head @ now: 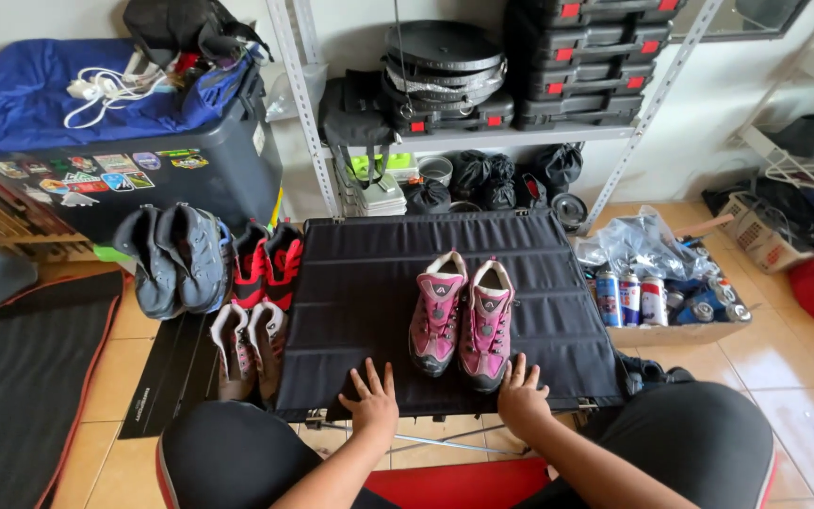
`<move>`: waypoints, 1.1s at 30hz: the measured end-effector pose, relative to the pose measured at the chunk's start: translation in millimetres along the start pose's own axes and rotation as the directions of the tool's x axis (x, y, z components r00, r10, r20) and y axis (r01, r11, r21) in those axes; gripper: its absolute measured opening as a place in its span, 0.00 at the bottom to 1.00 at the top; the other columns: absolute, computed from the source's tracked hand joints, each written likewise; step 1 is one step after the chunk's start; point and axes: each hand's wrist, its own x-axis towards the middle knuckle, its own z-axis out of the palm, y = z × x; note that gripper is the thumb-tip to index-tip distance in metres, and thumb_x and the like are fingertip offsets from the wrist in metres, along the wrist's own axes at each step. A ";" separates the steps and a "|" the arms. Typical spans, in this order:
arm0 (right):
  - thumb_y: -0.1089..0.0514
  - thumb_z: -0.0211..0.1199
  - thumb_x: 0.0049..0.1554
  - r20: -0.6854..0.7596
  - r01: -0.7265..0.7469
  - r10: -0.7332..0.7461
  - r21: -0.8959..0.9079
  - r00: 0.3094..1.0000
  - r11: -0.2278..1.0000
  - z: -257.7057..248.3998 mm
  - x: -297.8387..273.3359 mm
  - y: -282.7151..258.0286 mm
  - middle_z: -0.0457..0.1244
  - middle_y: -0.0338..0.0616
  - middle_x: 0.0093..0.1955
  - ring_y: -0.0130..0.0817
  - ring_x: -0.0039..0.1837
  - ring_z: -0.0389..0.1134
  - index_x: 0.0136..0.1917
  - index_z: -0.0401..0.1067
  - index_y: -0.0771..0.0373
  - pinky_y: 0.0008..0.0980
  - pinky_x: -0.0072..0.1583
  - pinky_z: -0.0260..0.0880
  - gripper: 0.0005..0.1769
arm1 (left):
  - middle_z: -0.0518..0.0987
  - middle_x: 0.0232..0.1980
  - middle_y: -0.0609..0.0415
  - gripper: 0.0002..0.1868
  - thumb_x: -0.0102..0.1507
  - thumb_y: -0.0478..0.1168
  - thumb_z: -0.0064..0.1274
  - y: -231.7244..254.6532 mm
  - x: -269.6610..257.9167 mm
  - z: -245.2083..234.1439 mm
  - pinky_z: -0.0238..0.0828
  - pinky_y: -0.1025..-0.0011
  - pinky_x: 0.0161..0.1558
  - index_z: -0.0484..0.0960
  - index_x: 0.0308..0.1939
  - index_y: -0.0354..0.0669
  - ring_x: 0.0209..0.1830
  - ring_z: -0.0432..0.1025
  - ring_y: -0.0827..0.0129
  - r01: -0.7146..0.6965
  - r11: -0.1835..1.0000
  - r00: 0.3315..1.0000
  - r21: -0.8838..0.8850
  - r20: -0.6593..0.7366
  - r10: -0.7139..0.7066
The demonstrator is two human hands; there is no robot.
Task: Lacing a pair of pink and black athletic shoes while sitting on the floor.
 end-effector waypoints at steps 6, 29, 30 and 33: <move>0.62 0.34 0.68 0.183 0.042 -0.053 0.066 0.982 0.997 -22.2 -30.5 2.9 0.17 0.72 0.84 0.76 0.83 0.30 0.82 0.21 0.73 0.57 0.71 0.57 0.37 | 0.19 0.84 0.40 0.50 0.66 0.20 0.30 1.5 -15.2 8.4 0.51 0.30 0.67 0.22 0.82 0.57 0.83 0.26 0.30 0.039 0.997 0.995 -0.069 0.097 -0.032; 0.35 0.76 0.42 0.148 -0.122 -0.072 0.952 0.986 0.281 -100.1 -4.0 52.0 0.60 0.48 0.68 0.46 0.62 0.71 0.71 0.52 0.57 0.42 0.32 0.80 0.54 | 0.61 0.68 0.34 0.78 0.47 0.55 0.74 14.3 -7.5 -115.6 0.67 0.47 0.61 0.24 0.81 0.51 0.67 0.63 0.38 -0.226 0.601 0.972 -0.767 -0.137 0.191; 0.36 0.80 0.34 0.120 -0.126 0.040 0.960 0.992 0.250 -86.8 3.1 40.7 0.55 0.51 0.70 0.49 0.64 0.68 0.74 0.47 0.54 0.45 0.33 0.80 0.65 | 0.62 0.65 0.37 0.80 0.43 0.55 0.76 26.5 2.0 -101.5 0.68 0.44 0.58 0.27 0.81 0.48 0.64 0.62 0.41 -0.228 0.679 0.969 -0.698 -0.230 0.089; 0.36 0.85 0.26 0.088 -0.115 0.176 0.983 0.980 0.146 -59.1 9.2 22.3 0.50 0.50 0.72 0.49 0.70 0.64 0.78 0.45 0.49 0.46 0.53 0.72 0.76 | 0.64 0.62 0.41 0.79 0.39 0.54 0.76 41.5 8.2 -79.3 0.69 0.41 0.53 0.34 0.81 0.48 0.60 0.61 0.43 -0.229 0.697 0.926 -0.679 -0.373 -0.059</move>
